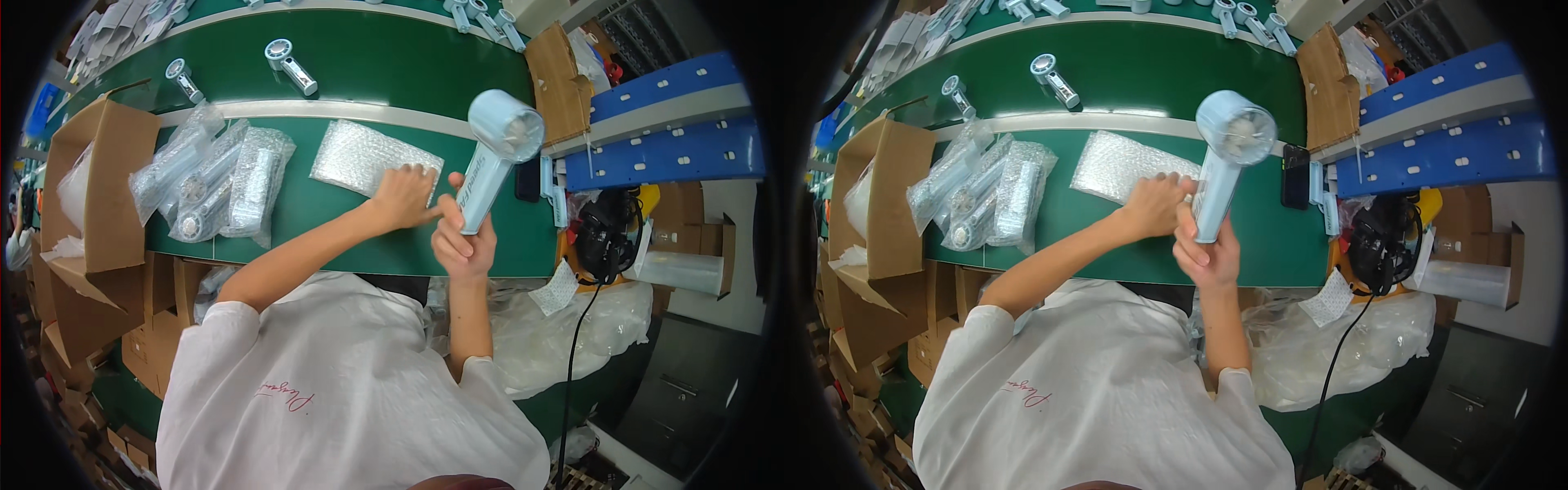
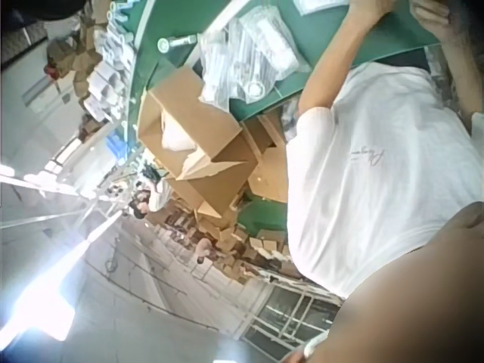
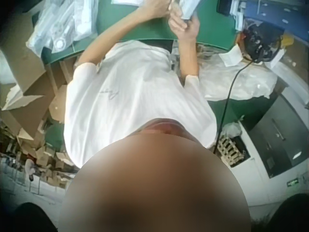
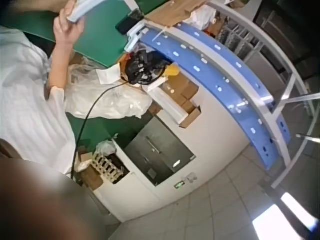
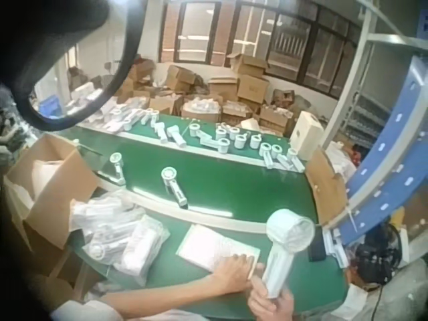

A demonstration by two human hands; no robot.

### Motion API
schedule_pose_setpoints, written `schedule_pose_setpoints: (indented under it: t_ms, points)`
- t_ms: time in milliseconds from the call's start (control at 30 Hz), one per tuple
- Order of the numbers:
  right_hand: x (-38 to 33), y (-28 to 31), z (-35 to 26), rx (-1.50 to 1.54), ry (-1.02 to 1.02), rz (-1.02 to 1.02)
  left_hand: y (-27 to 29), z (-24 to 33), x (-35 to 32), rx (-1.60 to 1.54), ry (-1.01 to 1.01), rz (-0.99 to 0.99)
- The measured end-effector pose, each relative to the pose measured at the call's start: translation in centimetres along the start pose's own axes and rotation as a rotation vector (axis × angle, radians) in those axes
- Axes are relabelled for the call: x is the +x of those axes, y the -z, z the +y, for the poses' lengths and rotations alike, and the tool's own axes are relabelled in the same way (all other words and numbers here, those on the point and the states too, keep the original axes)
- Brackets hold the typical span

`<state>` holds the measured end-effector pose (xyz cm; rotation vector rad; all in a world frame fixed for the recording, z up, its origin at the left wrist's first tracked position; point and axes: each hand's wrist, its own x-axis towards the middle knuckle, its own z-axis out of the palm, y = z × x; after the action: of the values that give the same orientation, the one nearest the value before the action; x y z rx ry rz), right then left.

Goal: Inspecting handheld electronic devices, wrapping them in bubble wrap, and placing them into plastic bags on a production line.

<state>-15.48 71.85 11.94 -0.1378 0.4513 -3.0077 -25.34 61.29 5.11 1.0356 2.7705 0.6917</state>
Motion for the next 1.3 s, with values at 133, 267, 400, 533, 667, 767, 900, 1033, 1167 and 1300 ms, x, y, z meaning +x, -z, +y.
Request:
schedule_pose_setpoints:
  t_ms: [133, 267, 400, 533, 667, 767, 900, 1033, 1167, 1300]
  points:
    - [-1.8, 1.0, 0.1, 0.568, -0.181, -0.130, -1.6, -0.1, 2.0, 0.095, 0.033, -0.061]
    - [-3.1, 3.2, 0.0, 0.664, -0.221, -0.169, -1.8, -1.5, 2.0, 0.047, 0.021, -0.026]
    - [-4.2, 4.7, -0.3, 0.696, -0.251, -0.240, -1.3, -2.9, 1.0, -0.124, -0.053, 0.020]
    - [-5.1, 5.7, -0.6, 0.762, -0.248, -0.273, -1.4, -2.8, 0.1, -0.154, -0.073, 0.100]
    - [-5.7, 5.7, -0.8, 0.796, -0.217, -0.256, -2.2, -1.4, 0.1, 0.021, -0.021, 0.163]
    - [-6.1, 5.3, -1.7, 0.474, -0.132, -0.093, -1.9, -1.7, 0.0, 0.003, 0.003, 0.133]
    - [-6.0, 4.9, -2.9, -0.541, 0.092, 0.351, -0.7, -3.9, 0.8, -0.224, 0.017, -0.007]
    - [-4.4, 7.7, -1.8, -1.447, 0.347, 0.482, -0.8, -5.7, 1.5, -0.715, 0.070, -0.133]
    - [-4.1, 9.3, -1.3, -1.532, 0.257, 0.502, -1.0, -6.2, 1.6, -0.952, 0.105, -0.097]
    - [-4.7, 10.1, -1.7, -1.585, 0.182, 0.493, -1.4, -6.7, 1.8, -1.031, 0.124, -0.095]
